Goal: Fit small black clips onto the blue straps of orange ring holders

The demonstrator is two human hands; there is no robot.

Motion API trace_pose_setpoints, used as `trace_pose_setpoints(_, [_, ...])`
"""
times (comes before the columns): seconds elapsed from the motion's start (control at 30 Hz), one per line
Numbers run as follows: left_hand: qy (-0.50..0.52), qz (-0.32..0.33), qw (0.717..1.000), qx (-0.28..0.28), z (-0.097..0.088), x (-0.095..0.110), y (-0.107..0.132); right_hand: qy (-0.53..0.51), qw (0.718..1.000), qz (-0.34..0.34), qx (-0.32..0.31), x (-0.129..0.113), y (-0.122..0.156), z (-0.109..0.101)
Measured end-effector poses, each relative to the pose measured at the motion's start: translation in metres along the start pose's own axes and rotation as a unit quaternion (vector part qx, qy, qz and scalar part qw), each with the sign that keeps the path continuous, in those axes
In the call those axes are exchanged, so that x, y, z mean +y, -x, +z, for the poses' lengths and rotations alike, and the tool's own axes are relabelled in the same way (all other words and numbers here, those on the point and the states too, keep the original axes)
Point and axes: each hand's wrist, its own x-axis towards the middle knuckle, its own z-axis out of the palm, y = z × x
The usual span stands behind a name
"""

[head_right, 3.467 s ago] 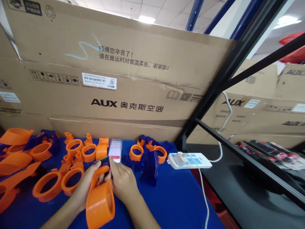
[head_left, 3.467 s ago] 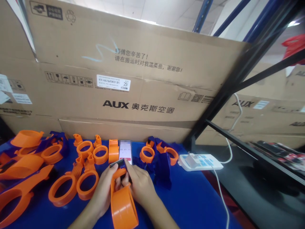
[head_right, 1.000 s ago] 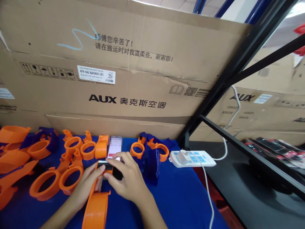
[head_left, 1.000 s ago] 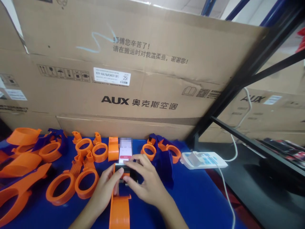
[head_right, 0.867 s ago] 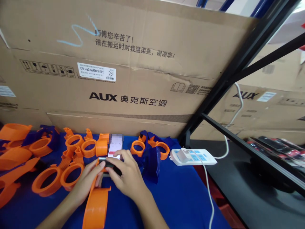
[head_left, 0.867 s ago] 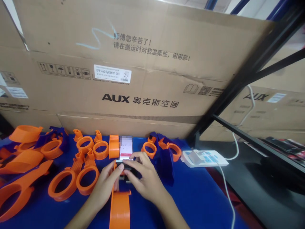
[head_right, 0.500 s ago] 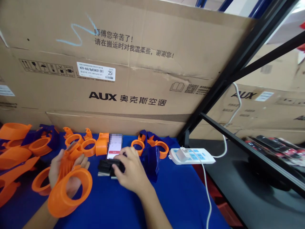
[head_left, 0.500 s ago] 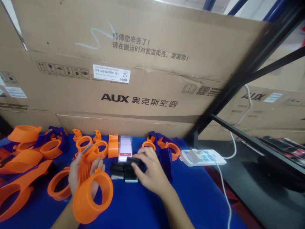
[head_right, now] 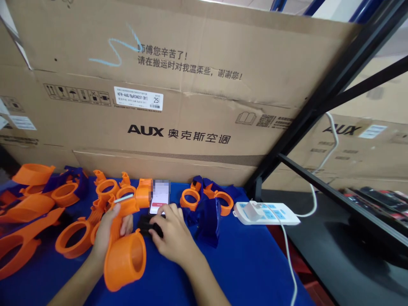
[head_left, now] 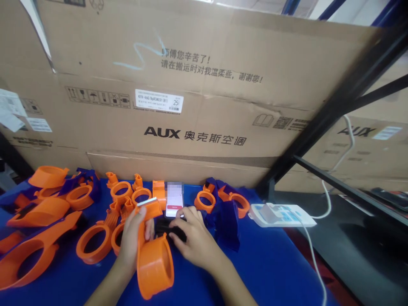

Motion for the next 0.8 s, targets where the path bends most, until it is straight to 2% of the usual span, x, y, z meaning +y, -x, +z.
trace_pose_setpoints(0.07, [-0.035, 0.034, 0.999, -0.013, -0.001, -0.004, -0.001, -0.017, 0.999, 0.011, 0.024, 0.001, 0.0, -0.004])
trace_pose_setpoints(0.17, [-0.084, 0.046, 0.995, -0.02, -0.002, -0.009, -0.001, -0.089, 0.99, 0.033, 0.103, 0.002, -0.002, -0.011])
trace_pose_setpoints(0.23, [-0.132, 0.041, 0.99, -0.039, -0.001, -0.011, 0.002, -0.154, 0.978, 0.043, 0.134, 0.001, -0.002, -0.016])
trace_pose_setpoints(0.4, [-0.221, 0.025, 0.965, -0.137, 0.011, -0.012, 0.015, -0.252, 0.961, 0.036, 0.103, -0.006, -0.005, -0.019])
trace_pose_setpoints(0.53, [-0.222, 0.04, 0.966, -0.129, 0.011, -0.011, 0.014, -0.277, 0.949, 0.058, 0.141, -0.007, -0.005, -0.019])
trace_pose_setpoints(0.63, [-0.134, 0.052, 0.985, -0.1, -0.002, -0.003, 0.008, -0.264, 0.936, 0.104, 0.207, 0.008, -0.002, -0.025])
trace_pose_setpoints(0.73, [0.069, 0.051, 0.991, -0.101, -0.02, 0.016, 0.004, -0.197, 0.913, 0.163, 0.317, 0.028, 0.003, -0.038])
trace_pose_setpoints(0.77, [0.128, 0.043, 0.987, -0.088, -0.025, 0.022, 0.003, -0.167, 0.913, 0.169, 0.333, 0.031, 0.004, -0.042])
trace_pose_setpoints(0.8, [0.172, 0.036, 0.983, -0.049, -0.029, 0.028, 0.002, -0.145, 0.921, 0.161, 0.324, 0.032, 0.005, -0.045])
